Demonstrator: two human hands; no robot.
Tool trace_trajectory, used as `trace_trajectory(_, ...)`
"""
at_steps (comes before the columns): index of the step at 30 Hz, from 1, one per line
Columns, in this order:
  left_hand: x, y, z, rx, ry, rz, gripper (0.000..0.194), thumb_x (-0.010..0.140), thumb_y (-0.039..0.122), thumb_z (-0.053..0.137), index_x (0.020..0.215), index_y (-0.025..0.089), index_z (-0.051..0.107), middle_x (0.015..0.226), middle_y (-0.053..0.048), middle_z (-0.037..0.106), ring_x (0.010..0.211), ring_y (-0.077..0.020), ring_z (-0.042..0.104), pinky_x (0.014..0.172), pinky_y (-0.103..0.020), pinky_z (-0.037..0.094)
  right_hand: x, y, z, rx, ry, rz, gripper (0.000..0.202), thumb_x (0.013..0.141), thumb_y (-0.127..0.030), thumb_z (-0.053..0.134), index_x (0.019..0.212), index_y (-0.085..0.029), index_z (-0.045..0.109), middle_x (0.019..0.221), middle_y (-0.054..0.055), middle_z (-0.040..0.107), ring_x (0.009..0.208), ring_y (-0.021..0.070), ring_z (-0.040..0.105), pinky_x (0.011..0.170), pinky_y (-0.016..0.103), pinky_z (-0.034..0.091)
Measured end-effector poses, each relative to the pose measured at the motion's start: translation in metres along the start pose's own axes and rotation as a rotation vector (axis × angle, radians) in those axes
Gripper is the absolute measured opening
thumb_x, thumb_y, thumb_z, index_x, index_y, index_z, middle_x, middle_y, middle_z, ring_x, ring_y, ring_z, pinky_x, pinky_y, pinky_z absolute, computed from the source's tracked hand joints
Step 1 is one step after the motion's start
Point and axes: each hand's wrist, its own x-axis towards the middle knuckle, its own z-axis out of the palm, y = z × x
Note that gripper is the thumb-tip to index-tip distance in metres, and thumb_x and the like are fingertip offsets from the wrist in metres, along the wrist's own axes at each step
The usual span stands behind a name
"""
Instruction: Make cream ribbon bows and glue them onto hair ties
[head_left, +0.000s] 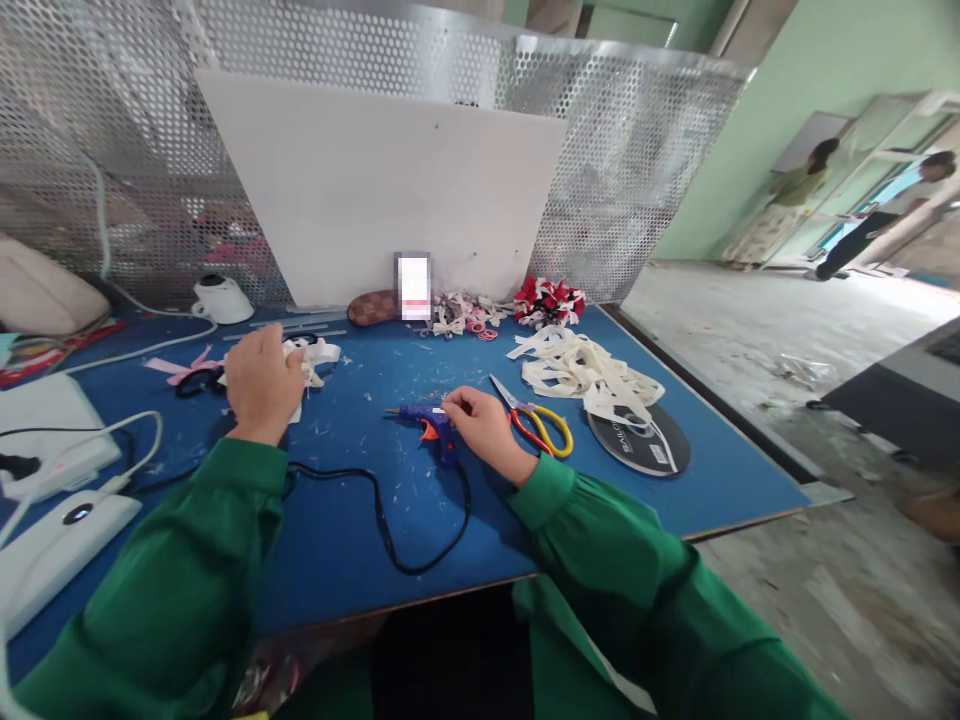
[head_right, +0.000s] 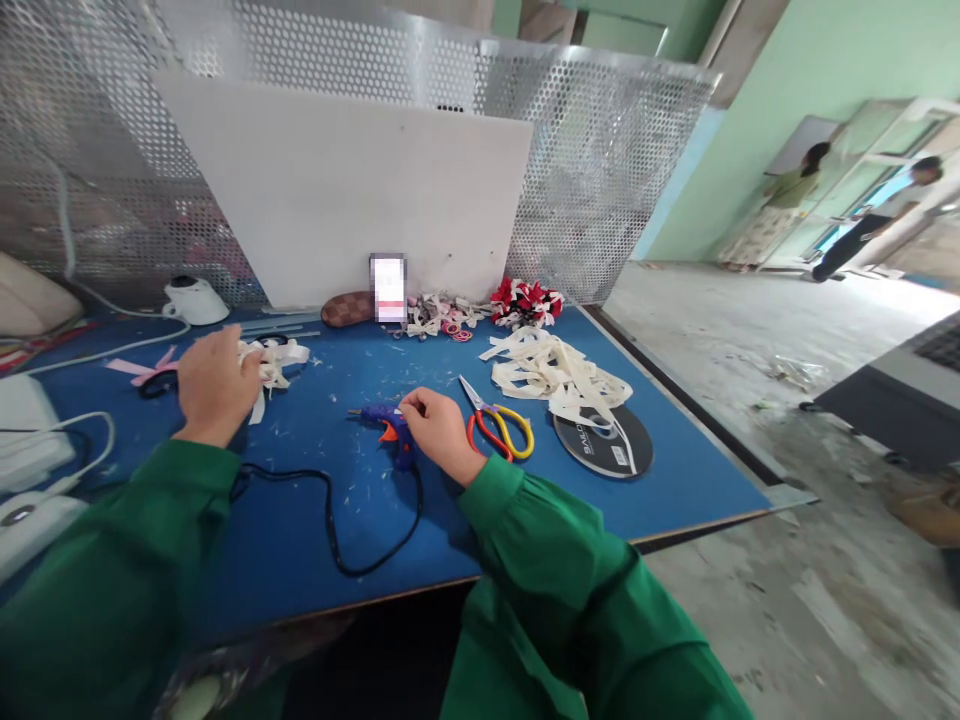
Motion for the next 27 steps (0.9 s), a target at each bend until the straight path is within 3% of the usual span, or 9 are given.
trace_trajectory(3, -0.007, 0.029, -0.006, 0.087, 0.071, -0.012, 0.035, 0.095, 0.036, 0.044, 0.107, 0.017, 0.07, 0.102, -0.014, 0.074, 0.11, -0.0347, 0.062, 0.095, -0.044, 0.04, 0.0, 0.001, 0.001, -0.069, -0.006, -0.053, 0.016, 0.087, -0.028, 0.055, 0.076, -0.022, 0.065, 0.068, -0.002, 0.063, 0.065, 0.0154, 0.055, 0.06, 0.026, 0.036)
trace_trajectory(6, -0.018, 0.066, -0.013, -0.012, 0.087, -0.019, 0.033, 0.096, 0.04, 0.045, 0.087, 0.022, 0.072, 0.062, -0.003, 0.068, 0.072, -0.0242, 0.066, 0.07, -0.033, 0.042, -0.001, 0.0, 0.001, -0.141, -0.011, -0.109, 0.017, 0.09, -0.028, 0.055, 0.077, -0.022, 0.065, 0.071, -0.002, 0.065, 0.066, 0.0153, 0.055, 0.062, 0.026, 0.035)
trace_trajectory(10, -0.038, 0.118, -0.017, -0.252, 0.054, 0.057, 0.051, 0.096, 0.055, 0.048, 0.059, 0.021, 0.059, 0.044, 0.001, 0.056, 0.051, -0.0168, 0.058, 0.059, -0.028, 0.039, 0.002, -0.004, -0.006, -0.262, 0.02, -0.162, 0.027, 0.096, -0.034, 0.053, 0.075, -0.022, 0.065, 0.072, 0.0, 0.066, 0.07, 0.0163, 0.056, 0.065, 0.027, 0.035)
trace_trajectory(13, -0.055, 0.145, -0.01, -0.371, -0.072, 0.127, 0.05, 0.095, 0.057, 0.048, 0.066, 0.021, 0.066, 0.057, 0.0, 0.068, 0.058, -0.0168, 0.064, 0.06, -0.027, 0.04, 0.008, -0.006, -0.021, -0.354, 0.072, -0.171, 0.024, 0.097, -0.033, 0.053, 0.084, -0.022, 0.069, 0.086, 0.004, 0.071, 0.082, 0.0182, 0.061, 0.074, 0.027, 0.039)
trace_trajectory(16, -0.073, 0.155, 0.004, -0.266, -0.18, 0.179, 0.042, 0.093, 0.055, 0.052, 0.074, 0.023, 0.071, 0.069, -0.002, 0.075, 0.066, -0.0199, 0.067, 0.058, -0.028, 0.038, 0.015, -0.005, -0.043, -0.431, 0.163, -0.13, 0.02, 0.097, -0.026, 0.051, 0.104, -0.022, 0.07, 0.108, 0.007, 0.073, 0.1, 0.02, 0.063, 0.086, 0.028, 0.042)
trace_trajectory(19, -0.087, 0.152, 0.017, -0.081, -0.174, 0.349, 0.035, 0.093, 0.051, 0.056, 0.079, 0.024, 0.074, 0.072, -0.005, 0.075, 0.077, -0.0246, 0.068, 0.065, -0.031, 0.039, 0.016, 0.002, -0.078, -0.516, 0.257, -0.013, 0.024, 0.096, -0.031, 0.052, 0.108, -0.022, 0.07, 0.103, 0.006, 0.075, 0.095, 0.0206, 0.065, 0.083, 0.029, 0.044)
trace_trajectory(21, -0.094, 0.149, 0.022, -0.06, -0.191, 0.388, 0.035, 0.094, 0.049, 0.055, 0.077, 0.025, 0.074, 0.071, -0.005, 0.074, 0.077, -0.0244, 0.067, 0.065, -0.031, 0.039, 0.01, 0.011, -0.108, -0.583, 0.339, 0.089, 0.028, 0.097, -0.033, 0.047, 0.11, -0.022, 0.07, 0.103, 0.005, 0.075, 0.097, 0.0211, 0.066, 0.083, 0.03, 0.044)
trace_trajectory(25, -0.102, 0.15, 0.023, -0.115, -0.216, 0.371, 0.035, 0.095, 0.048, 0.053, 0.077, 0.026, 0.074, 0.071, -0.005, 0.073, 0.077, -0.0236, 0.066, 0.064, -0.031, 0.039, -0.015, 0.038, -0.168, -0.765, 0.526, 0.377, 0.036, 0.096, -0.025, 0.041, 0.112, -0.012, 0.071, 0.117, 0.021, 0.07, 0.111, 0.0327, 0.062, 0.091, 0.042, 0.04)
trace_trajectory(27, -0.105, 0.153, 0.023, -0.131, -0.214, 0.403, 0.035, 0.095, 0.046, 0.053, 0.075, 0.025, 0.073, 0.071, -0.005, 0.073, 0.082, -0.0247, 0.067, 0.07, -0.032, 0.042, -0.026, 0.053, -0.188, -0.836, 0.571, 0.519, 0.036, 0.094, -0.023, 0.043, 0.109, -0.007, 0.072, 0.119, 0.028, 0.066, 0.112, 0.0385, 0.062, 0.092, 0.048, 0.039)
